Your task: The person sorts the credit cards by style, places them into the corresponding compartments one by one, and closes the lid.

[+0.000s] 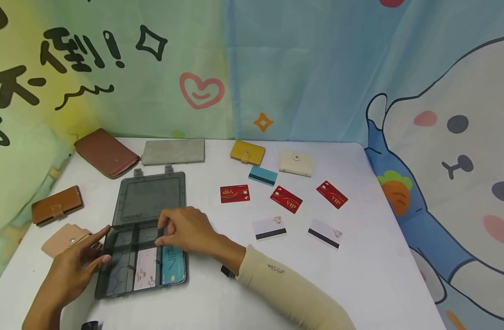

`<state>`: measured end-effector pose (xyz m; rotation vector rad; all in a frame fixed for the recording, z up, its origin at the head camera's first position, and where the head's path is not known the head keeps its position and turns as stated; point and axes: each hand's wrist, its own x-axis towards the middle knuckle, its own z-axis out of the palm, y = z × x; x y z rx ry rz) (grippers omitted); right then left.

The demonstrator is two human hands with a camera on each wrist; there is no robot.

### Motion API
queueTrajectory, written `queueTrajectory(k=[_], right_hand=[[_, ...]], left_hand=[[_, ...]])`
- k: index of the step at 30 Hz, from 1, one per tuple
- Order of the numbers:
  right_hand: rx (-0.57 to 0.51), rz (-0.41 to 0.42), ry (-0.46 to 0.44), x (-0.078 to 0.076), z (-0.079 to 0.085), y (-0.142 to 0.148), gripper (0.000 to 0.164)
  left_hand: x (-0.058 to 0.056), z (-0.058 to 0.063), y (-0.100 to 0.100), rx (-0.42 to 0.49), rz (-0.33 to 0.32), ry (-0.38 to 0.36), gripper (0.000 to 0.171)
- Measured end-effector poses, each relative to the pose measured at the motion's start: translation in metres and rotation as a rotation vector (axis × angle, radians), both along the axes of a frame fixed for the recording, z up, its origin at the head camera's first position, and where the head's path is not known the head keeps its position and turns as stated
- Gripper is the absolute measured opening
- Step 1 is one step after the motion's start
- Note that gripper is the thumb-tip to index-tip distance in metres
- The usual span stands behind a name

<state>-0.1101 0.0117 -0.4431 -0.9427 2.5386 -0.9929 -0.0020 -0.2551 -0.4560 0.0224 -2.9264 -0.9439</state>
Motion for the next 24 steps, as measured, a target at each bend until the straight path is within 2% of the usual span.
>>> queueTrajectory(k=[3,8,12,17,24], right_hand=[[-0.012,-0.042,-0.038,-0.024,-0.001,0.019,0.035],[0.028,-0.134,-0.069,-0.067,-0.009,0.057,0.043],[0.09,-0.231,-0.092,-0.091,-0.015,0.088,0.047],[0.209,-0.339,-0.111,-0.106,-0.02,0.114,0.054],[0.321,-0.372,-0.096,-0.111,-0.028,0.12,0.05]], left_hand=[[0.0,0.0,0.0,0.001,-0.001,0.007,0.073],[0.0,0.0,0.0,-0.009,0.005,0.002,0.073],[-0.001,0.001,0.001,-0.008,0.008,-0.017,0.073],[-0.001,0.002,0.001,-0.009,0.008,-0.022,0.073],[-0.002,0.002,0.001,-0.001,0.011,-0.031,0.073]])
